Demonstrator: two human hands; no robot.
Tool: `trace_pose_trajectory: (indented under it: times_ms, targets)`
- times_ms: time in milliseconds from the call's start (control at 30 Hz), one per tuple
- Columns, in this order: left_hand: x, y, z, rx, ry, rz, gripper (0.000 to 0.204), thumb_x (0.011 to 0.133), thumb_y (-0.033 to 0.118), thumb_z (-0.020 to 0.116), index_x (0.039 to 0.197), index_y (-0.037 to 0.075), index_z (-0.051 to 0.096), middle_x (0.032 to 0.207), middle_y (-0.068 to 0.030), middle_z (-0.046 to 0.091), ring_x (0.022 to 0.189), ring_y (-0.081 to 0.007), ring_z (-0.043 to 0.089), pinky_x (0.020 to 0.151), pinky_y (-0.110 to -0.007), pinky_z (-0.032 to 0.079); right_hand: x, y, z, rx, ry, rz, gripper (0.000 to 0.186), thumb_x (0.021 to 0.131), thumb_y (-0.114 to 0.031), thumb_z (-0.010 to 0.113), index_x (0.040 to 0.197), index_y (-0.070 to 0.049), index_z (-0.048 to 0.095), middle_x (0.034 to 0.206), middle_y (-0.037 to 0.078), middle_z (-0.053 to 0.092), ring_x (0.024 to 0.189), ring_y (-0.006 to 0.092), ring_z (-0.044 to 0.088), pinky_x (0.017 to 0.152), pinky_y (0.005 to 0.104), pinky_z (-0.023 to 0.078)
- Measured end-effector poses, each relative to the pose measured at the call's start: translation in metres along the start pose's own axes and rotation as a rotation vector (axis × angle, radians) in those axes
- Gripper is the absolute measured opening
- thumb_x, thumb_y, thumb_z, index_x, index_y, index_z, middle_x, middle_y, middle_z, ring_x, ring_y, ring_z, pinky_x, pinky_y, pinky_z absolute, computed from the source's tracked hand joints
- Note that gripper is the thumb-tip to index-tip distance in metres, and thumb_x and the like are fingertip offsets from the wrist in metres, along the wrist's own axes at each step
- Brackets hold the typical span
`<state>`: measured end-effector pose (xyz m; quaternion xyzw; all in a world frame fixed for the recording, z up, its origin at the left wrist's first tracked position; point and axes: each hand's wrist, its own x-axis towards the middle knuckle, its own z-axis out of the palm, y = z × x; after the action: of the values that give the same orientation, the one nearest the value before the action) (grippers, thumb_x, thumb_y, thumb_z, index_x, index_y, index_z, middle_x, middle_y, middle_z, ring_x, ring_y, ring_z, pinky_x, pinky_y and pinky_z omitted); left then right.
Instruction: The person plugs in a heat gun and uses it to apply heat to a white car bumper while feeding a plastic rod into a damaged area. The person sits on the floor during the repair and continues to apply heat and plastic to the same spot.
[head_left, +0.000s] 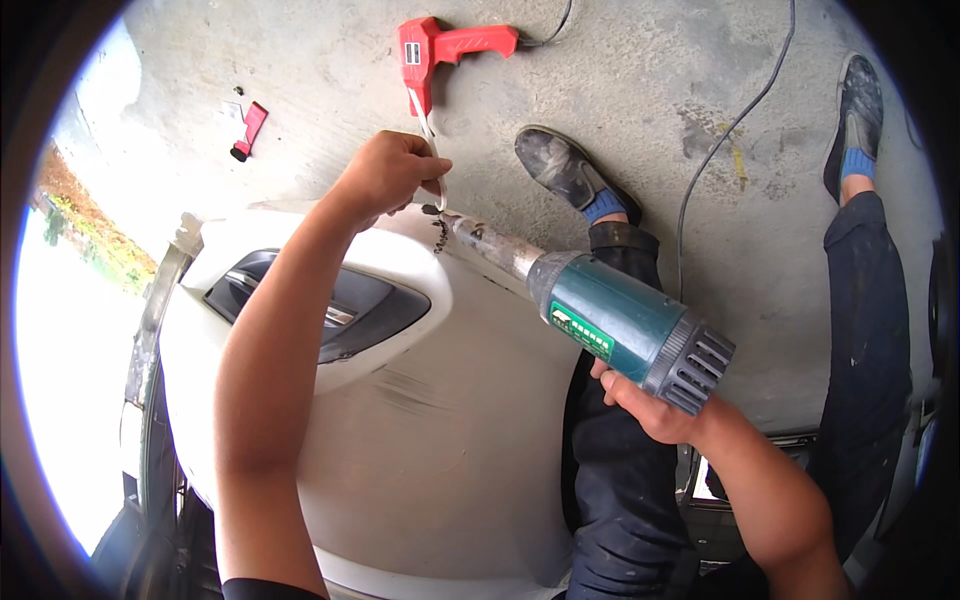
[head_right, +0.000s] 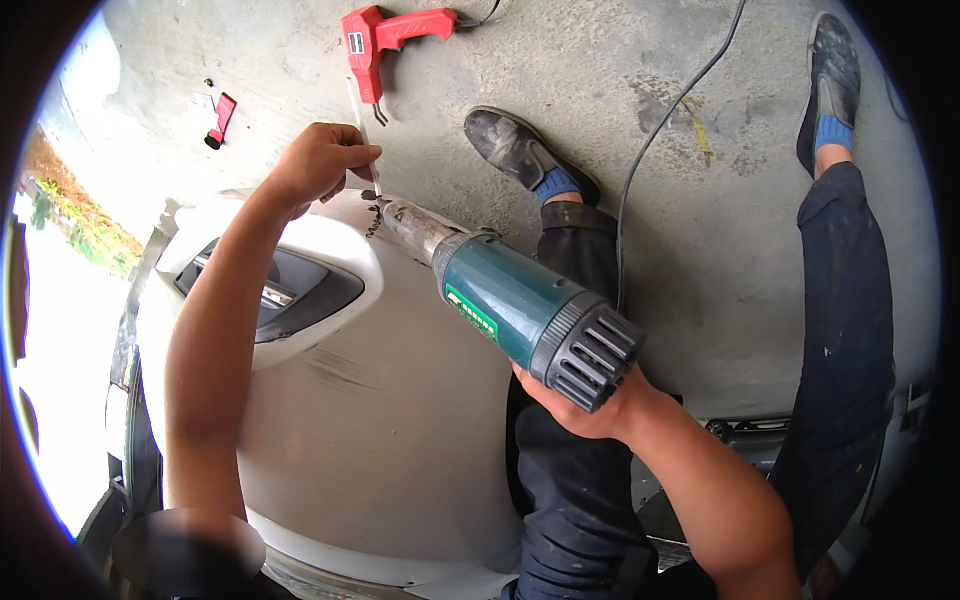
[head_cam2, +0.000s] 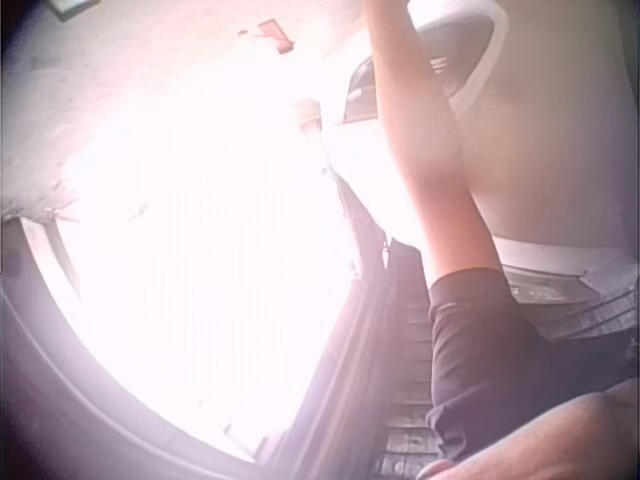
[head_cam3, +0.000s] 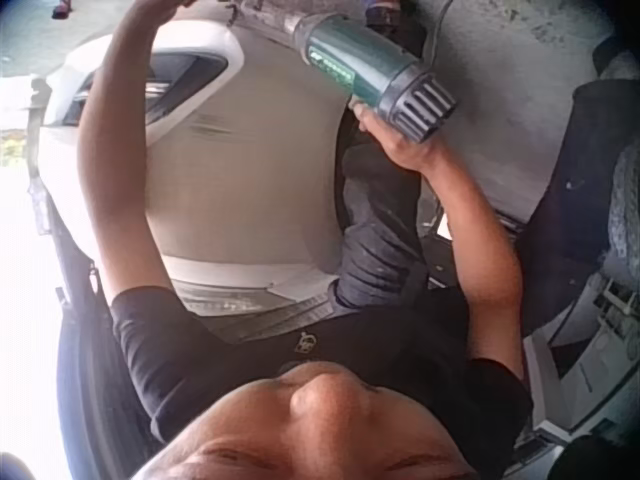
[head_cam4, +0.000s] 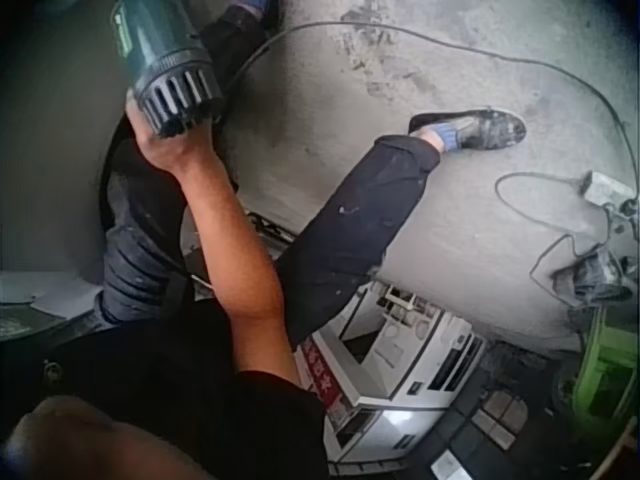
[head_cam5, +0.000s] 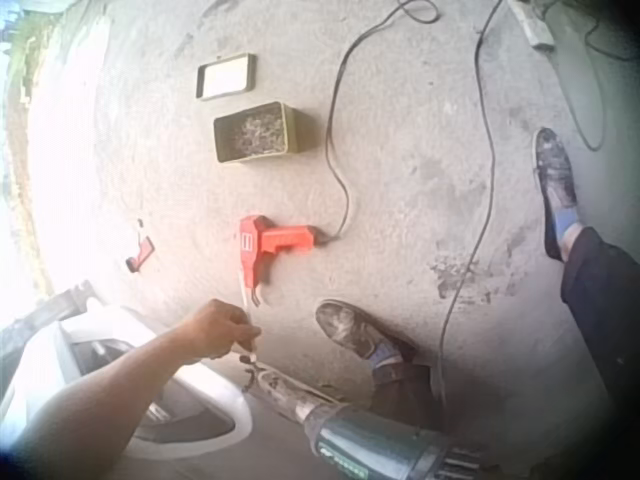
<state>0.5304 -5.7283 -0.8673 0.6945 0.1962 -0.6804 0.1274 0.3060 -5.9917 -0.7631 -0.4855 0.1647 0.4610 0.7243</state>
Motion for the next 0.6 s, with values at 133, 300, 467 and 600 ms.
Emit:
trace_pose_trajectory:
  times_ms: [133, 300, 467, 600]
  targets:
    - [0.001, -0.001, 0.0, -0.001, 0.008, -0.001, 0.019, 0.09, 0.017, 0.062, 0.081, 0.0, 0.063, 0.073, -0.0082, 0.068, 0.041, -0.005, 0.04, 0.037, -0.022, 0.029, -0.001, 0.0, 0.0, -0.007, 0.0, 0.069, 0.017, 0.076, -0.007, 0.068, 0.093, -0.005, 0.069, 0.092, 0.01, 0.065, 0.083, 0.0291, 0.063, 0.076, 0.0438, 0.051]
    - [0.0, 0.0, 0.0, -0.003, 0.013, -0.01, 0.019, 0.09, 0.017, 0.061, 0.081, 0.0, 0.063, 0.074, -0.0087, 0.068, 0.041, -0.0052, 0.04, 0.038, -0.022, 0.029, -0.002, 0.022, 0.01, -0.231, 0.082, -0.268, 0.014, 0.075, -0.007, 0.07, 0.089, -0.007, 0.067, 0.087, 0.008, 0.063, 0.078, 0.0278, 0.061, 0.07, 0.0422, 0.05]
    - [0.002, -0.001, -0.002, -0.006, 0.009, -0.004, 0.02, 0.09, 0.018, 0.062, 0.08, 0.001, 0.063, 0.074, -0.0083, 0.068, 0.042, -0.0052, 0.04, 0.038, -0.022, 0.029, -0.003, 0.03, 0.013, -0.438, 0.132, -0.478, 0.014, 0.073, -0.01, 0.071, 0.086, -0.009, 0.065, 0.083, 0.008, 0.062, 0.074, 0.0279, 0.06, 0.068, 0.0421, 0.049]
    - [0.0, 0.001, 0.0, -0.009, 0.019, -0.011, 0.02, 0.089, 0.018, 0.062, 0.08, 0.0, 0.063, 0.073, -0.0076, 0.068, 0.042, -0.0056, 0.039, 0.038, -0.023, 0.029, -0.006, 0.035, 0.014, -0.47, 0.141, -0.479, 0.014, 0.072, -0.012, 0.072, 0.084, -0.011, 0.065, 0.083, 0.007, 0.062, 0.073, 0.0278, 0.059, 0.068, 0.043, 0.049]
